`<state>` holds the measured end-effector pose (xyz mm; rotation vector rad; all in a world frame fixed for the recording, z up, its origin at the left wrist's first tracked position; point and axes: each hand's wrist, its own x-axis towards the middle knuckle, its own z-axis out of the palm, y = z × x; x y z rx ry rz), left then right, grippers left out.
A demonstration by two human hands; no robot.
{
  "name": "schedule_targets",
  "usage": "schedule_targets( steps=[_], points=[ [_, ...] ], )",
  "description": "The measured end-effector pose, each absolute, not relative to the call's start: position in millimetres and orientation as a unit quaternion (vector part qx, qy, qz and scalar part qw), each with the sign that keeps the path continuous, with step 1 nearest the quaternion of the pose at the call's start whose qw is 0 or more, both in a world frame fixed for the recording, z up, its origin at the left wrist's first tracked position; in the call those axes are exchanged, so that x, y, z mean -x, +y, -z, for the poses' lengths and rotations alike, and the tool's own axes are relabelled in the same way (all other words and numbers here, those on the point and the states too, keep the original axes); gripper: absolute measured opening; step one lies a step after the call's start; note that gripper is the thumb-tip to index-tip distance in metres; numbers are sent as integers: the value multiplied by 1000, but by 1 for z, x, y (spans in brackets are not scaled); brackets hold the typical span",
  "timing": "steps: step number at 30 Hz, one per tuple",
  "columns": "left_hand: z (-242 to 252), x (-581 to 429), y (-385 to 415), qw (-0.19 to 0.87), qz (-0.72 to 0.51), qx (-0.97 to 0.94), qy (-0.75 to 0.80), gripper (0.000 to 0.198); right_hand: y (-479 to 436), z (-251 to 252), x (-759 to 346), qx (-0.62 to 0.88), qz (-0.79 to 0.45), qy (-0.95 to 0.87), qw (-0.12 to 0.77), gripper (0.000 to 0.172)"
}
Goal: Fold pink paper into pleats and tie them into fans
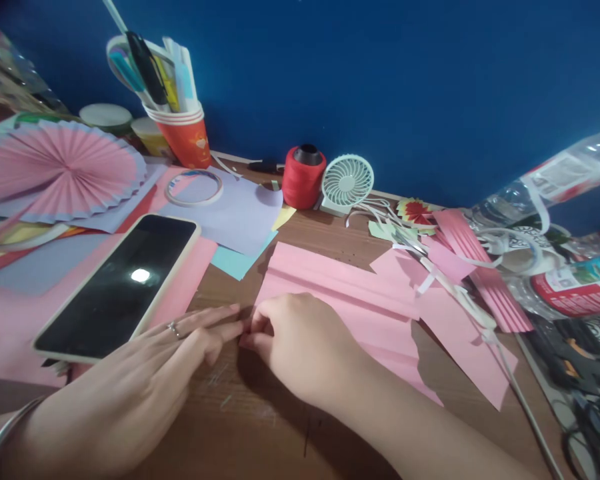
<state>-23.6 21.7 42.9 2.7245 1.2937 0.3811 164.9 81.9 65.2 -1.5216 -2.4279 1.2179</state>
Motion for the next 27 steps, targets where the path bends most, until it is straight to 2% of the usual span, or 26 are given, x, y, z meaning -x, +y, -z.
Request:
schedule_targets(
  steps=[18, 27],
  points=[
    [-41, 23, 21, -21, -132, -897, 421, 39, 87, -65, -163, 473, -412, -779, -1, 19],
    [-46, 24, 21, -51, -112, -910, 395, 41, 85, -67, -160, 498, -427, -754, 22, 9]
  ],
)
